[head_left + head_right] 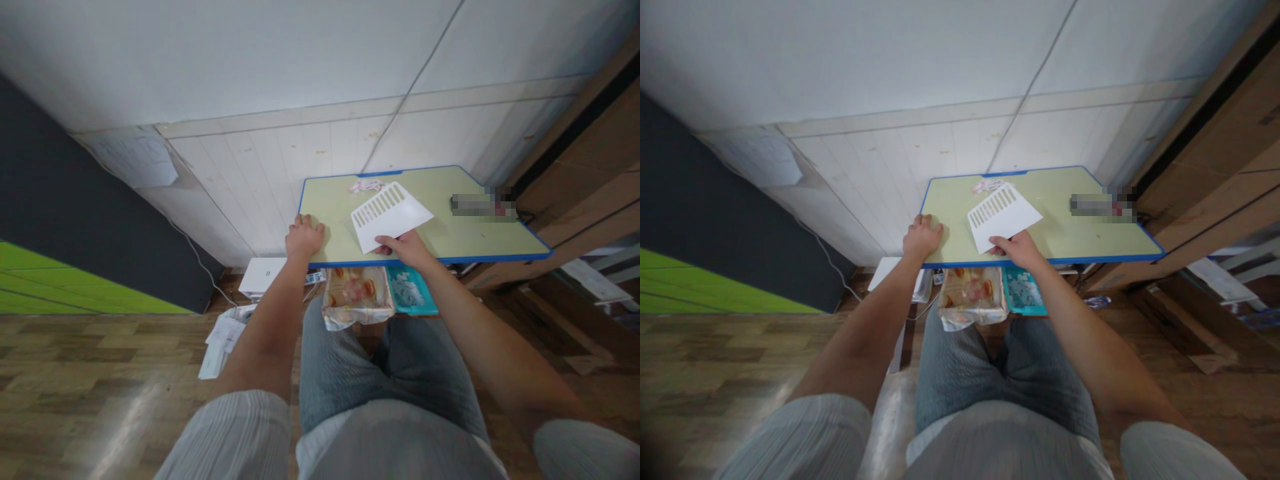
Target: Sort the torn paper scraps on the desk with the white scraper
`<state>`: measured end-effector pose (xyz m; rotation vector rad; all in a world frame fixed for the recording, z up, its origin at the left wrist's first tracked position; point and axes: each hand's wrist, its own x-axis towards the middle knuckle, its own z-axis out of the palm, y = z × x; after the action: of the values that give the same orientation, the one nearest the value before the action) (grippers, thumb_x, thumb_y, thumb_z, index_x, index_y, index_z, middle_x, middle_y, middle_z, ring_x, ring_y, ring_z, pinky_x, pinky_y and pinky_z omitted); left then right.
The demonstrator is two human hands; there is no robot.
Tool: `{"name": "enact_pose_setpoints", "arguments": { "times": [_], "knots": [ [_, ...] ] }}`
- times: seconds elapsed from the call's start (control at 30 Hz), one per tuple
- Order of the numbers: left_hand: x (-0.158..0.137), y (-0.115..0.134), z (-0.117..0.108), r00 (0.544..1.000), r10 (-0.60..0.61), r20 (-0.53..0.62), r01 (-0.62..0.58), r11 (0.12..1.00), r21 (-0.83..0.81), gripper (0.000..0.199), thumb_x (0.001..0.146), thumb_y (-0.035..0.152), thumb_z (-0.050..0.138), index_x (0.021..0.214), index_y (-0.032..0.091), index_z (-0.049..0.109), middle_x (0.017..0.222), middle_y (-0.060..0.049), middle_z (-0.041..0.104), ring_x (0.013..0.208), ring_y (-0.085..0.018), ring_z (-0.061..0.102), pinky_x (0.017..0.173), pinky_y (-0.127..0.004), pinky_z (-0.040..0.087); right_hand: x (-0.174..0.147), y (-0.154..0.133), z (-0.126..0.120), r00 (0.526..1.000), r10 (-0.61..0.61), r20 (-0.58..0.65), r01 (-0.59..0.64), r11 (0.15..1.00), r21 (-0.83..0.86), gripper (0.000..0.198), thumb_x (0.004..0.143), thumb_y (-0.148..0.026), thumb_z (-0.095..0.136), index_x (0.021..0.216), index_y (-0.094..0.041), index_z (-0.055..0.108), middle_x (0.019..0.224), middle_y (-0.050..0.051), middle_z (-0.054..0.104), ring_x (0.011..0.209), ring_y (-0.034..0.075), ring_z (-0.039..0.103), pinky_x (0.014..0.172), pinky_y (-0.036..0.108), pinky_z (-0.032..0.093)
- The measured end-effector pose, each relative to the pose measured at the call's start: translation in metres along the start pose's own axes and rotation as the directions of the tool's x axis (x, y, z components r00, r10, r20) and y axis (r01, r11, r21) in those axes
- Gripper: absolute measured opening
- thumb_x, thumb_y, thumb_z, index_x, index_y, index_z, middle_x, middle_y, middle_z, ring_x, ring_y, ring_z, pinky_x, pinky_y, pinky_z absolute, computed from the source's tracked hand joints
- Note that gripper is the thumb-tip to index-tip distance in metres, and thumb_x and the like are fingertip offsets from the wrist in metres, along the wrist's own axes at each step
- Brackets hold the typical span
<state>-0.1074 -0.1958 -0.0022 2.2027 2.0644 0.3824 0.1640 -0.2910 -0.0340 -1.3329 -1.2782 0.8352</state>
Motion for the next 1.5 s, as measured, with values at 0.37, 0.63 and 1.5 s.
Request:
{"name": "enact_pose_setpoints", "arguments": {
  "times": [0.37,0.63,1.5],
  "knots": [
    [0.0,-0.001,0.003,1.0,0.002,-0.018,-0.003,1.0,-0.005,0.061,0.112,0.052,0.045,0.164,0.024,0.058,0.179,-0.015,0.051,0.147,-0.042,0.062,0.117,-0.058,0.059,0.041,0.019,-0.017,0.957,-0.024,-0.289,-0.002,0.996,-0.091,0.034,0.085,-0.051,0.081,0.074,-0.02,0.072,0.064,0.007,0.075,0.052,0.017,0.06,0.057,0.03,0.054],
    [0.0,0.0,0.002,1.0,0.003,-0.009,-0.003,1.0,0.002,0.062,0.112,0.053,0.044,0.165,0.024,0.057,0.178,-0.016,0.051,0.148,-0.042,0.061,0.118,-0.057,0.058,0.032,0.012,-0.016,0.984,-0.027,-0.176,0.016,0.998,-0.068,0.039,0.08,-0.056,0.08,0.069,-0.02,0.071,0.069,0.011,0.079,0.05,0.015,0.057,0.051,0.03,0.05],
    [-0.003,0.002,-0.002,1.0,0.0,0.001,0.0,1.0,0.006,0.064,0.113,0.053,0.043,0.167,0.022,0.056,0.18,-0.015,0.05,0.147,-0.041,0.061,0.118,-0.055,0.059,0.016,0.005,-0.011,0.999,-0.033,0.029,0.034,0.999,-0.039,0.055,0.076,-0.072,0.09,0.081,-0.019,0.077,0.079,0.013,0.083,0.058,0.019,0.066,0.06,0.034,0.059]
  ]
}}
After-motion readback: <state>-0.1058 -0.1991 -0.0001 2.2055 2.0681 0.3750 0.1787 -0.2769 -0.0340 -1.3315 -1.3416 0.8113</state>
